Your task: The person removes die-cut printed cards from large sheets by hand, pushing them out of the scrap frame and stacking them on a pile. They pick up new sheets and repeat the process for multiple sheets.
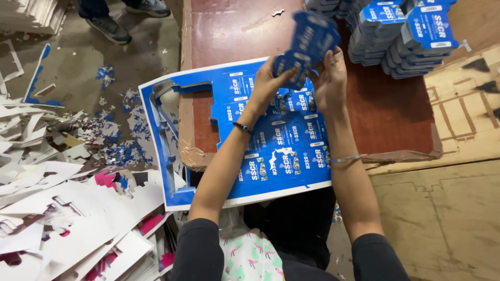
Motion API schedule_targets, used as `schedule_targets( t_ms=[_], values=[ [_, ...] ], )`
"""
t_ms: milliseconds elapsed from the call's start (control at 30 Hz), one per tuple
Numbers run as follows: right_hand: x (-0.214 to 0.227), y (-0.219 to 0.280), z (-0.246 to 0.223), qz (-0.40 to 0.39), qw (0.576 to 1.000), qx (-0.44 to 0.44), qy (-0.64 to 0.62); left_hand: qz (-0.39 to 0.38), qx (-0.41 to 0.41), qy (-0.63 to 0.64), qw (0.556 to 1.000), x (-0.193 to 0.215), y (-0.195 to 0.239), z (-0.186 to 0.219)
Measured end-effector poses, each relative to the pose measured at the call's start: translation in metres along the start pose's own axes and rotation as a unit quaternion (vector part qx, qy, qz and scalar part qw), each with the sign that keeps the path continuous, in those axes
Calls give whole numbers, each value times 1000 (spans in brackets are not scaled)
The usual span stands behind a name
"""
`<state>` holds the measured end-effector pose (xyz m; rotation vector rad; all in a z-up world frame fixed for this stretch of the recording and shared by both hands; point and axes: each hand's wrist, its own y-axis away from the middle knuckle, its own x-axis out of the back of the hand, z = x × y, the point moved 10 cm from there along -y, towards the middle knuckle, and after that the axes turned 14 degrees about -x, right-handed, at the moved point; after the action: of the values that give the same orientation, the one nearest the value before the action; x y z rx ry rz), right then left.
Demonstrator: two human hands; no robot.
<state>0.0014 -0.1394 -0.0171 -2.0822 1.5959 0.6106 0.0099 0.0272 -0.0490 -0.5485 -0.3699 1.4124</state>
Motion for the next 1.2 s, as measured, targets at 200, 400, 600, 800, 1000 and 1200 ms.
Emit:
schedule_targets(
  t_ms=[200,400,600,800,1000,1200],
  values=[
    [-20,4,14,15,954,-12,299,52,58,169,982,-3,3,2],
    [-26,6,19,46,921,57,382,-3,61,77,995,-21,5,8],
    [-21,7,5,66,939,43,334,-1,101,-88,991,1,1,0],
    [-33,13,28,86,845,1,528,57,76,71,993,14,-2,-10],
    [-60,16,27,-4,855,37,517,148,81,289,942,17,2,-25],
    [-44,18,19,8,950,-115,290,230,83,388,889,32,2,-42]
  ],
)
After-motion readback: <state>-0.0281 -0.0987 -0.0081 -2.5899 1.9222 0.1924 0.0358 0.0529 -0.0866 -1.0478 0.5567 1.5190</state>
